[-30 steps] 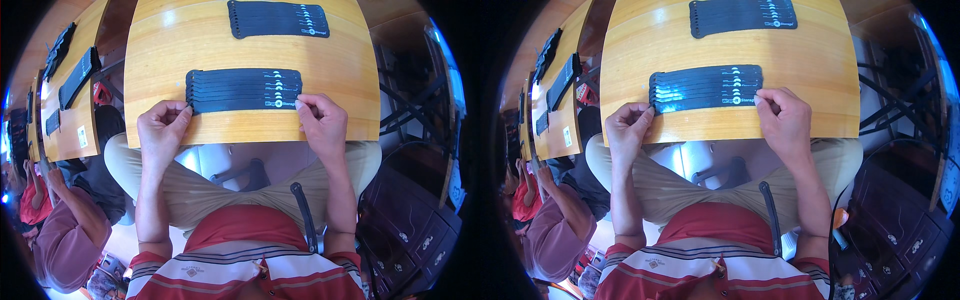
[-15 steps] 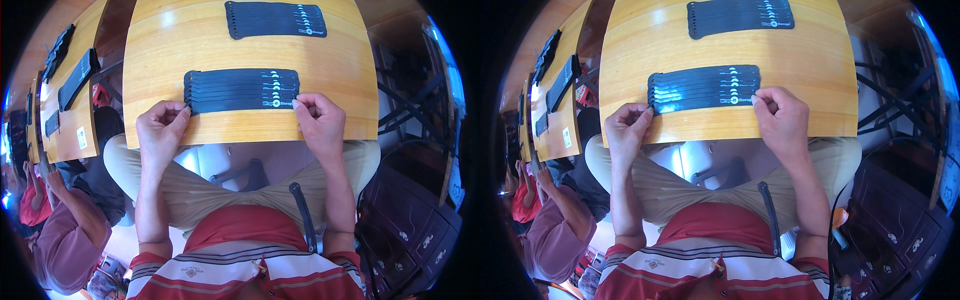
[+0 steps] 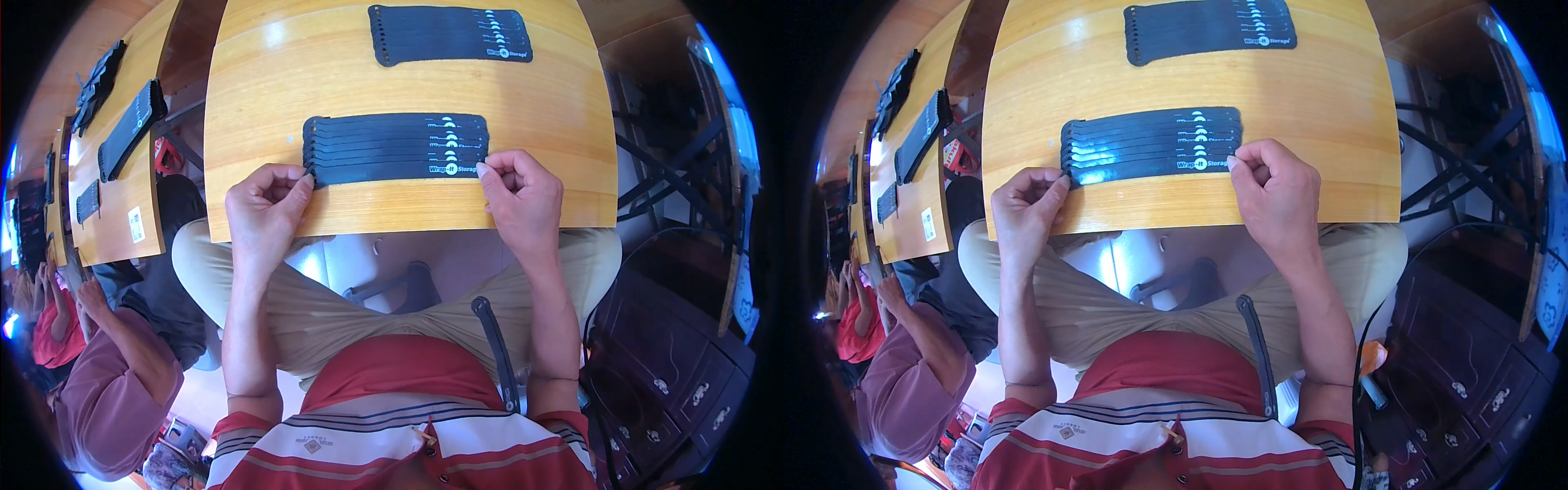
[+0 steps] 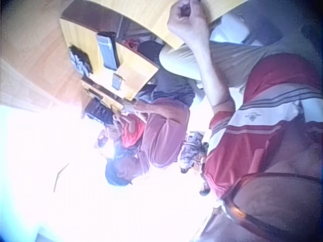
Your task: Organizing and stacking small black textile strips on a table.
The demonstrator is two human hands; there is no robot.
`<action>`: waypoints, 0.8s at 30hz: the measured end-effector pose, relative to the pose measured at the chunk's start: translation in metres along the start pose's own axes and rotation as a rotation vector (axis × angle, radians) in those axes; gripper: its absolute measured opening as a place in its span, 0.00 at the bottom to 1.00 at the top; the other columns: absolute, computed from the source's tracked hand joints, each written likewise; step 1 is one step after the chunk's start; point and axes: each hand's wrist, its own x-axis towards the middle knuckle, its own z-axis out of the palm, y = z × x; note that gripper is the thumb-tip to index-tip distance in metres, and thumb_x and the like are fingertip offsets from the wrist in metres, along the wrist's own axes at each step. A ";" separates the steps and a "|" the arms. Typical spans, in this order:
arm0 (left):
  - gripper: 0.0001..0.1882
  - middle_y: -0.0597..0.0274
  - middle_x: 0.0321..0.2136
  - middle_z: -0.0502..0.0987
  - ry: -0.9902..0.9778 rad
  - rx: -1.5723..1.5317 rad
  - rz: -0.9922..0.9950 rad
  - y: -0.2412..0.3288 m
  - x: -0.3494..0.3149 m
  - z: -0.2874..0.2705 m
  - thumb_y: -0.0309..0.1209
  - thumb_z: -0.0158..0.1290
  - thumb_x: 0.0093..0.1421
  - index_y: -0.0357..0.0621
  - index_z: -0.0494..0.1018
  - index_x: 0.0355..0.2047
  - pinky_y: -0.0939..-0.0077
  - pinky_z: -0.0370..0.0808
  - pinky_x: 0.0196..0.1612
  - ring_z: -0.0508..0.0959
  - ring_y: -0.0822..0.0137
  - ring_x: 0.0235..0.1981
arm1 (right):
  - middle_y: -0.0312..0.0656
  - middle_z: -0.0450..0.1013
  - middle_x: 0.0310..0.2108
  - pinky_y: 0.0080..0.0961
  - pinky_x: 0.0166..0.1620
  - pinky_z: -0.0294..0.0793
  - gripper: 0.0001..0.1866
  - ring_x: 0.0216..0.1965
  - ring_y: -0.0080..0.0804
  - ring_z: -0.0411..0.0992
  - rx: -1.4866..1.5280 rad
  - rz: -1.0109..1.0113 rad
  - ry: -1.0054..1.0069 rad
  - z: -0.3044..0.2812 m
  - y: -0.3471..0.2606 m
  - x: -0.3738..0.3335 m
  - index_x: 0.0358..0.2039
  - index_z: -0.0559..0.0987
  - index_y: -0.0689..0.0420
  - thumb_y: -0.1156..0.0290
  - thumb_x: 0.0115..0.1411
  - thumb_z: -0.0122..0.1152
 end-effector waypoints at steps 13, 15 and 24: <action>0.05 0.67 0.25 0.80 -0.011 0.027 -0.013 0.003 -0.001 0.000 0.22 0.62 0.62 0.31 0.80 0.36 0.87 0.70 0.26 0.73 0.83 0.23 | 0.42 0.78 0.22 0.24 0.29 0.74 0.04 0.21 0.25 0.76 -0.043 -0.013 -0.003 0.000 -0.004 0.000 0.30 0.80 0.64 0.78 0.59 0.65; 0.05 0.67 0.25 0.80 -0.013 0.024 -0.011 0.004 -0.001 0.000 0.22 0.62 0.62 0.31 0.80 0.36 0.87 0.70 0.26 0.73 0.83 0.23 | 0.30 0.73 0.20 0.16 0.23 0.67 0.03 0.19 0.12 0.67 -0.051 -0.053 -0.004 0.000 -0.003 0.001 0.32 0.81 0.64 0.78 0.62 0.66; 0.06 0.69 0.24 0.79 0.005 0.050 -0.004 0.001 0.000 -0.001 0.22 0.62 0.61 0.30 0.80 0.35 0.86 0.71 0.27 0.73 0.83 0.24 | 0.44 0.77 0.21 0.25 0.29 0.74 0.04 0.21 0.25 0.76 -0.035 -0.031 0.010 0.002 -0.006 0.000 0.30 0.80 0.65 0.77 0.59 0.65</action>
